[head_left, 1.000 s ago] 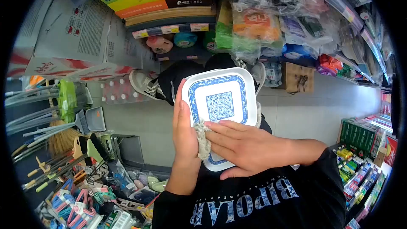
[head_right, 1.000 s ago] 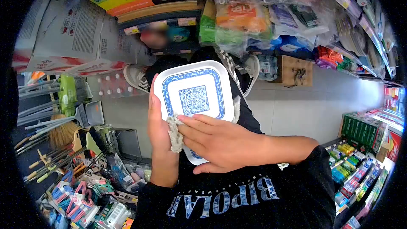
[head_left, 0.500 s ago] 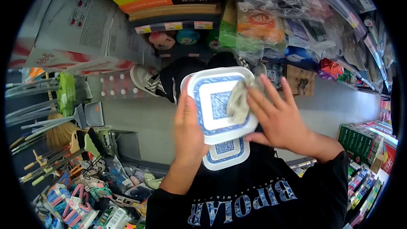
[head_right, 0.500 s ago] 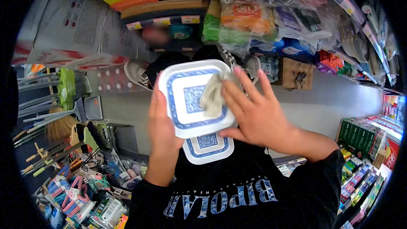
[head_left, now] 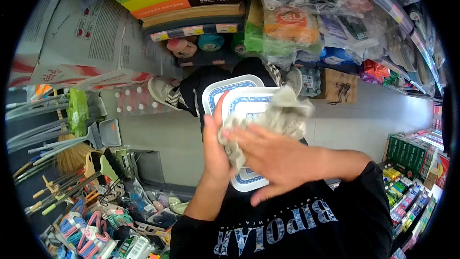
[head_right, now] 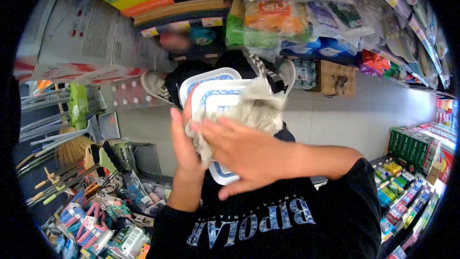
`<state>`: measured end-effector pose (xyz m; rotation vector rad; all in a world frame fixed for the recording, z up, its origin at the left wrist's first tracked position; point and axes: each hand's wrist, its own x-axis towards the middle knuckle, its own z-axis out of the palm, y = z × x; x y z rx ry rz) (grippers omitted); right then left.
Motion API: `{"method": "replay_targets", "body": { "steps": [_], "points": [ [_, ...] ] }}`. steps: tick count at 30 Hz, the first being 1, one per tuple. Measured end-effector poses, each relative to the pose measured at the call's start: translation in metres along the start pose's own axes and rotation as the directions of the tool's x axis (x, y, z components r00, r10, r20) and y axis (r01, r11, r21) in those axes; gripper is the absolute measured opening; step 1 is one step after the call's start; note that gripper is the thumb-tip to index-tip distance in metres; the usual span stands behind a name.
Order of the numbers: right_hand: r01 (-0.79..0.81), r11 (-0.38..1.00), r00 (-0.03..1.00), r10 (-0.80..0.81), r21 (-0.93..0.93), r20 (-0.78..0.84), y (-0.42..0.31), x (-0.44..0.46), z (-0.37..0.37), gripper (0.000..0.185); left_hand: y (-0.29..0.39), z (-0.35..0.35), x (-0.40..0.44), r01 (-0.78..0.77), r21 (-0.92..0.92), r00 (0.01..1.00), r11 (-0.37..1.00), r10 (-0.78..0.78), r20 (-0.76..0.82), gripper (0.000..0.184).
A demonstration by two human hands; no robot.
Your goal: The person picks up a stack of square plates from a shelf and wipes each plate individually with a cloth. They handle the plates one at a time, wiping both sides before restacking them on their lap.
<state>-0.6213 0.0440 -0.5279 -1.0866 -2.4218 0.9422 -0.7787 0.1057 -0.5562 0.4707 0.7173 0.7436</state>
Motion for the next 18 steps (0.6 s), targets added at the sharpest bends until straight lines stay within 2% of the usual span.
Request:
{"method": "replay_targets", "body": {
  "steps": [2, 4, 5, 8, 9, 12, 13, 15, 16, 17, 18],
  "points": [
    [0.032, 0.995, 0.997, -0.039, 0.096, 0.065, -0.008, -0.002, 0.001, 0.088, 0.002, -0.009, 0.005, -0.064, -0.134, 0.996, 0.989, 0.072, 0.056, 0.069],
    [0.032, 0.990, 0.997, -0.041, 0.135, 0.067, -0.011, -0.004, 0.001, 0.086, 0.005, -0.011, 0.007, -0.080, 0.018, 0.995, 0.997, 0.079, 0.062, 0.061],
    [0.030, 0.988, 0.999, -0.031, 0.149, 0.005, -0.013, -0.006, -0.002, 0.069, 0.006, -0.011, 0.008, -0.086, 0.094, 0.995, 0.992, 0.080, 0.066, 0.058],
    [-0.009, 0.981, 1.000, 0.015, 0.195, -0.026, -0.011, -0.013, -0.002, 0.048, -0.003, -0.019, 0.014, -0.072, -0.056, 0.997, 0.996, 0.074, 0.022, 0.057],
    [-0.021, 0.987, 0.993, 0.039, 0.158, -0.109, -0.011, -0.017, -0.005, 0.030, -0.002, -0.018, 0.014, -0.072, -0.092, 0.996, 0.993, 0.077, 0.049, 0.056],
    [-0.110, 0.913, 0.948, 0.216, 0.394, -0.235, -0.006, -0.032, -0.005, 0.021, -0.001, -0.007, 0.013, -0.113, -0.168, 0.992, 0.979, 0.120, 0.032, 0.055],
    [-0.090, 0.829, 0.920, 0.282, 0.552, -0.273, -0.008, -0.036, -0.008, 0.020, -0.002, -0.005, 0.013, -0.110, -0.168, 0.993, 0.980, 0.116, 0.023, 0.056],
    [0.087, 0.609, 0.814, 0.413, 0.788, -0.409, -0.009, -0.037, -0.002, 0.022, -0.003, -0.006, 0.013, -0.166, -0.100, 0.986, 0.981, 0.166, -0.015, 0.056],
    [0.201, 0.479, 0.746, 0.490, 0.854, -0.450, -0.009, -0.037, 0.001, 0.022, -0.003, -0.006, 0.014, -0.193, -0.063, 0.981, 0.979, 0.191, -0.030, 0.056],
    [0.318, 0.287, 0.699, 0.573, 0.904, -0.428, -0.010, -0.033, 0.003, 0.027, -0.003, -0.005, 0.013, -0.206, -0.049, 0.978, 0.977, 0.204, -0.052, 0.057],
    [0.147, 0.596, 0.655, 0.540, 0.789, -0.529, -0.006, -0.031, 0.004, 0.028, -0.003, -0.004, 0.012, -0.219, -0.034, 0.974, 0.975, 0.217, -0.073, 0.057]
  ]
}}
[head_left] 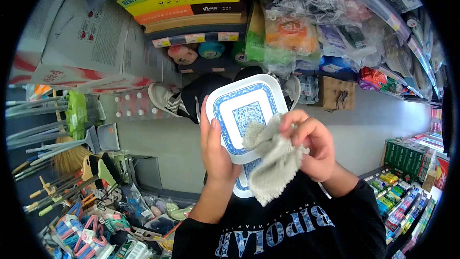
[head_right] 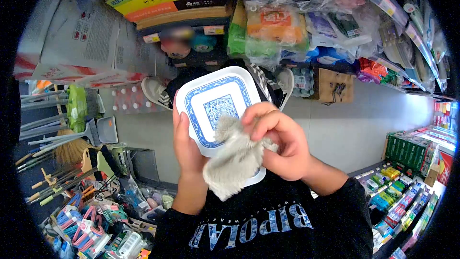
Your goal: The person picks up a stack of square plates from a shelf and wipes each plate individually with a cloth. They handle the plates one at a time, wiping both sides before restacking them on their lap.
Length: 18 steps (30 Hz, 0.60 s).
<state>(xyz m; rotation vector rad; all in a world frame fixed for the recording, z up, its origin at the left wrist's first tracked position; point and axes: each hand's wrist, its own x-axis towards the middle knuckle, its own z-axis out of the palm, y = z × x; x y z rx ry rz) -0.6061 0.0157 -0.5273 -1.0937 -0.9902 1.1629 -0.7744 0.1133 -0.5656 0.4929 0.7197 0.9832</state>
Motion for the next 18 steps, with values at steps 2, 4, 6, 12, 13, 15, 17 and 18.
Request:
{"method": "replay_targets", "body": {
  "steps": [2, 4, 6, 12, 13, 15, 17, 18],
  "points": [
    [0.187, 0.733, 0.974, -0.227, -0.654, 0.024, 0.005, 0.007, -0.004, 0.030, -0.001, 0.004, -0.003, -0.040, 0.013, 0.999, 0.999, 0.040, -0.035, 0.058],
    [0.189, 0.356, 0.961, -0.258, -0.915, 0.098, 0.000, 0.011, -0.005, 0.034, -0.006, 0.009, -0.008, -0.087, 0.009, 0.994, 0.996, 0.087, -0.068, 0.057],
    [0.075, 0.434, 0.969, -0.245, -0.898, -0.037, 0.010, 0.007, -0.004, 0.036, -0.009, 0.010, -0.012, -0.155, 0.087, 0.984, 0.984, 0.162, -0.079, 0.059],
    [-0.002, 0.529, 0.978, -0.175, -0.849, -0.111, 0.017, -0.005, 0.010, 0.043, -0.033, 0.016, -0.030, -0.440, 0.268, 0.880, 0.857, 0.472, -0.063, 0.068],
    [-0.004, 0.581, 0.970, -0.197, -0.814, -0.145, 0.025, -0.005, 0.012, 0.042, -0.035, 0.017, -0.033, -0.456, 0.312, 0.870, 0.833, 0.492, -0.041, 0.070],
    [-0.009, 0.673, 0.953, -0.218, -0.740, -0.210, 0.046, -0.009, 0.009, 0.040, -0.037, 0.017, -0.038, -0.471, 0.378, 0.851, 0.797, 0.523, -0.041, 0.071],
    [-0.002, 0.742, 0.938, -0.230, -0.670, -0.258, 0.059, -0.004, 0.000, 0.037, -0.032, 0.021, -0.038, -0.447, 0.430, 0.857, 0.784, 0.513, -0.043, 0.073],
    [0.014, 0.750, 0.939, -0.238, -0.661, -0.250, 0.059, 0.000, -0.004, 0.035, -0.031, 0.020, -0.036, -0.437, 0.418, 0.870, 0.797, 0.492, -0.030, 0.074]
  ]
}}
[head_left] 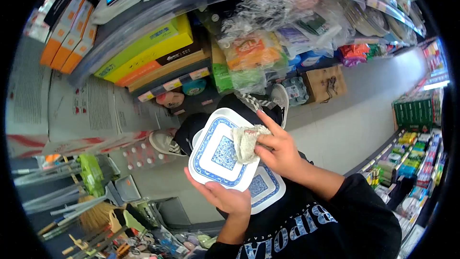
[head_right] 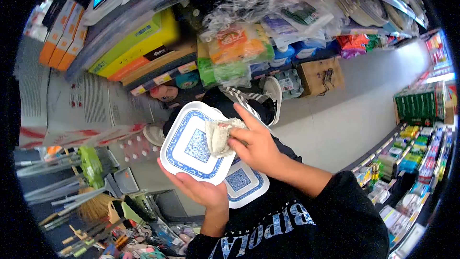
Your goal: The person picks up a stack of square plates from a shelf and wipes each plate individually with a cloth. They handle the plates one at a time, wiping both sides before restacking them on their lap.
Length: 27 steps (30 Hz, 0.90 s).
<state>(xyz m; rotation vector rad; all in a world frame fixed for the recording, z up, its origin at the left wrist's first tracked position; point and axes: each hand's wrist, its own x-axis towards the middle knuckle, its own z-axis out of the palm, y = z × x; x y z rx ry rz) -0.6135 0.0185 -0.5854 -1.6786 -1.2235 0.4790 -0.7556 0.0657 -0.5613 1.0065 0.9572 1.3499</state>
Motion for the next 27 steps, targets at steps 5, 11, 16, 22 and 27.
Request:
{"method": "replay_targets", "body": {
  "steps": [5, 11, 16, 22, 27],
  "points": [
    [0.051, 0.997, 0.998, -0.048, 0.056, -0.042, 0.004, 0.014, -0.009, 0.035, -0.001, -0.017, -0.003, 0.214, -0.002, 0.962, 0.977, -0.210, 0.175, 0.071],
    [0.061, 0.957, 0.983, -0.106, 0.284, 0.147, -0.001, 0.034, -0.033, 0.033, 0.015, -0.033, 0.018, 0.318, -0.011, 0.895, 0.948, -0.296, 0.333, 0.065],
    [0.274, 0.924, 0.821, -0.369, 0.265, 0.437, -0.005, 0.040, -0.044, 0.034, 0.027, -0.046, 0.037, 0.404, 0.138, 0.786, 0.904, -0.420, 0.453, 0.059],
    [0.160, 0.909, 0.693, -0.381, 0.385, 0.612, -0.012, 0.037, -0.032, 0.029, 0.028, -0.064, 0.069, 0.412, 0.457, 0.497, 0.788, -0.615, 0.612, 0.055],
    [0.172, 0.863, 0.760, -0.423, 0.475, 0.494, -0.011, 0.029, -0.019, 0.033, 0.019, -0.067, 0.084, 0.287, 0.562, 0.302, 0.775, -0.631, 0.715, 0.080]
  ]
}}
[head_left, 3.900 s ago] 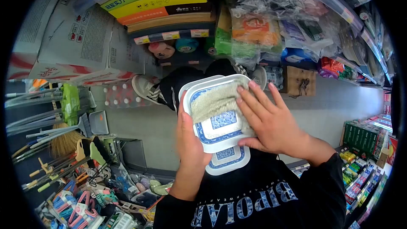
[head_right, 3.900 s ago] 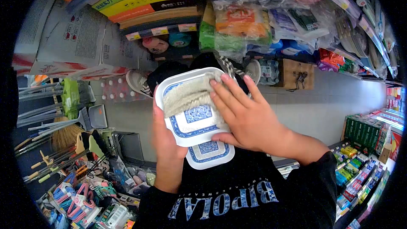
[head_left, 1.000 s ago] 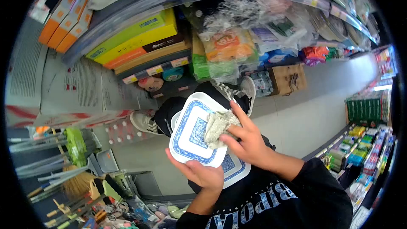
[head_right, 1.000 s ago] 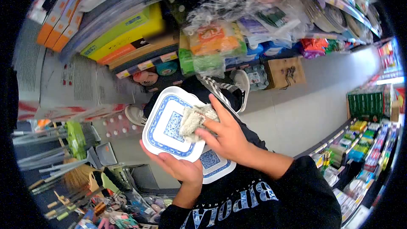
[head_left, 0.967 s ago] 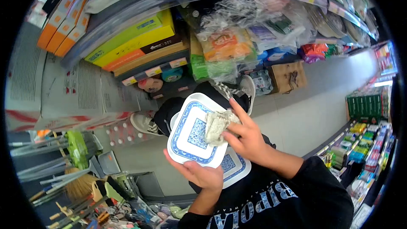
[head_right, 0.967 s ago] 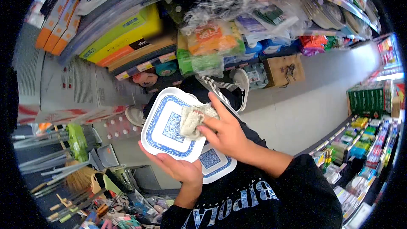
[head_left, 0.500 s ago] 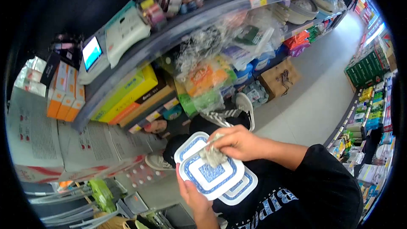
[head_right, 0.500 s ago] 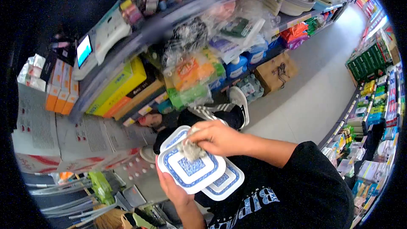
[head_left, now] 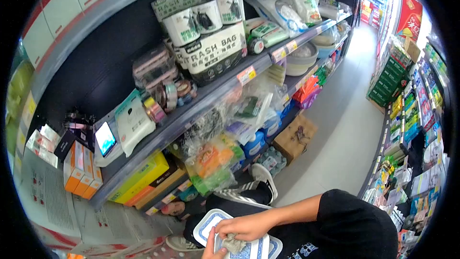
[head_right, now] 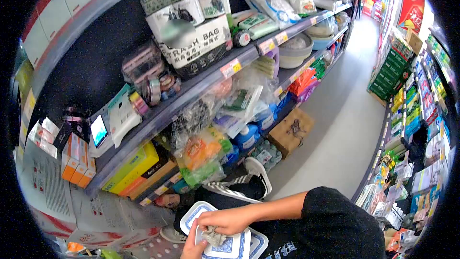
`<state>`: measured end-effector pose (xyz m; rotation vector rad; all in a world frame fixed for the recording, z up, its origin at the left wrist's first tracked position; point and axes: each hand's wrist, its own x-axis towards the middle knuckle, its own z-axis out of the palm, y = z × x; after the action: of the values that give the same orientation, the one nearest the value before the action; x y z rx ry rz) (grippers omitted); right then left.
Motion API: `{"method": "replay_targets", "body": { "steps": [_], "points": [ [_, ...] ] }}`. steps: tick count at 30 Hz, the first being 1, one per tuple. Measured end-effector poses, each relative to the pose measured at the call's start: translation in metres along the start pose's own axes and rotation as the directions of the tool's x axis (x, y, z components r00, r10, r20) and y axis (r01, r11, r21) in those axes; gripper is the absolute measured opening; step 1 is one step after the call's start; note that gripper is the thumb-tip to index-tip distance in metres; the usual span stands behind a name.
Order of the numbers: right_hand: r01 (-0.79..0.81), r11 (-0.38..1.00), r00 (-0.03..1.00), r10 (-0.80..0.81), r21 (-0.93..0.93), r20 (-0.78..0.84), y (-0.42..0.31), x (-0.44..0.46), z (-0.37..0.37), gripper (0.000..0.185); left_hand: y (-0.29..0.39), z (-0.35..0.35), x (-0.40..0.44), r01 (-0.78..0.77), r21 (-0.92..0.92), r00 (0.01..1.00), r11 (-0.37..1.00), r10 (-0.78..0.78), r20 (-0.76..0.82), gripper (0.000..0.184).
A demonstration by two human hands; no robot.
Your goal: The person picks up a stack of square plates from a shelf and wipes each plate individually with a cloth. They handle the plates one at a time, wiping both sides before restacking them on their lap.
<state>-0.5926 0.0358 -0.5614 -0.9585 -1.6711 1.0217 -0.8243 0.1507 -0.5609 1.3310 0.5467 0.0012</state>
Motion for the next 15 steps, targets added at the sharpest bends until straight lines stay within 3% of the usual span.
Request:
{"method": "replay_targets", "body": {
  "steps": [2, 5, 6, 7, 9, 10, 13, 14, 15],
  "points": [
    [-0.110, 0.994, 0.994, 0.110, 0.024, -0.019, 0.008, 0.000, 0.003, 0.039, 0.001, 0.007, 0.006, -0.101, 0.062, 0.995, 0.993, 0.102, -0.013, 0.083],
    [-0.226, 0.973, 0.956, 0.231, 0.049, -0.183, 0.000, -0.003, 0.003, 0.049, 0.006, 0.016, 0.004, -0.054, -0.018, 0.996, 0.998, 0.053, -0.066, 0.081],
    [-0.158, 0.985, 0.929, 0.127, -0.063, -0.347, -0.003, -0.003, 0.004, 0.049, 0.007, 0.018, 0.003, -0.035, -0.046, 0.996, 0.998, 0.031, -0.085, 0.080],
    [-0.294, 0.952, 0.933, 0.267, -0.081, -0.242, -0.005, -0.003, -0.001, 0.046, 0.009, 0.021, 0.002, -0.026, -0.006, 0.994, 1.000, 0.025, -0.107, 0.078],
    [-0.537, 0.829, 0.842, 0.538, -0.159, -0.039, -0.014, -0.002, -0.015, 0.041, 0.012, 0.026, 0.003, -0.005, 0.072, 0.988, 0.997, 0.016, -0.152, 0.073],
    [-0.417, 0.898, 0.908, 0.403, -0.143, -0.118, -0.005, -0.008, -0.013, 0.034, 0.013, 0.032, 0.004, -0.074, 0.051, 0.976, 0.996, 0.083, -0.202, 0.064],
    [-0.450, 0.884, 0.892, 0.436, -0.129, -0.120, -0.018, -0.011, -0.023, 0.029, 0.004, 0.027, 0.007, -0.084, 0.085, 0.941, 0.993, 0.107, -0.321, 0.058],
    [-0.468, 0.876, 0.880, 0.452, -0.117, -0.145, -0.016, -0.013, -0.023, 0.027, -0.013, 0.018, 0.007, -0.133, 0.307, 0.910, 0.942, 0.239, -0.339, 0.053],
    [-0.463, 0.878, 0.879, 0.438, -0.118, -0.190, -0.010, -0.017, -0.022, 0.027, -0.013, 0.020, 0.008, -0.111, 0.278, 0.895, 0.954, 0.218, -0.390, 0.053]
  ]
}}
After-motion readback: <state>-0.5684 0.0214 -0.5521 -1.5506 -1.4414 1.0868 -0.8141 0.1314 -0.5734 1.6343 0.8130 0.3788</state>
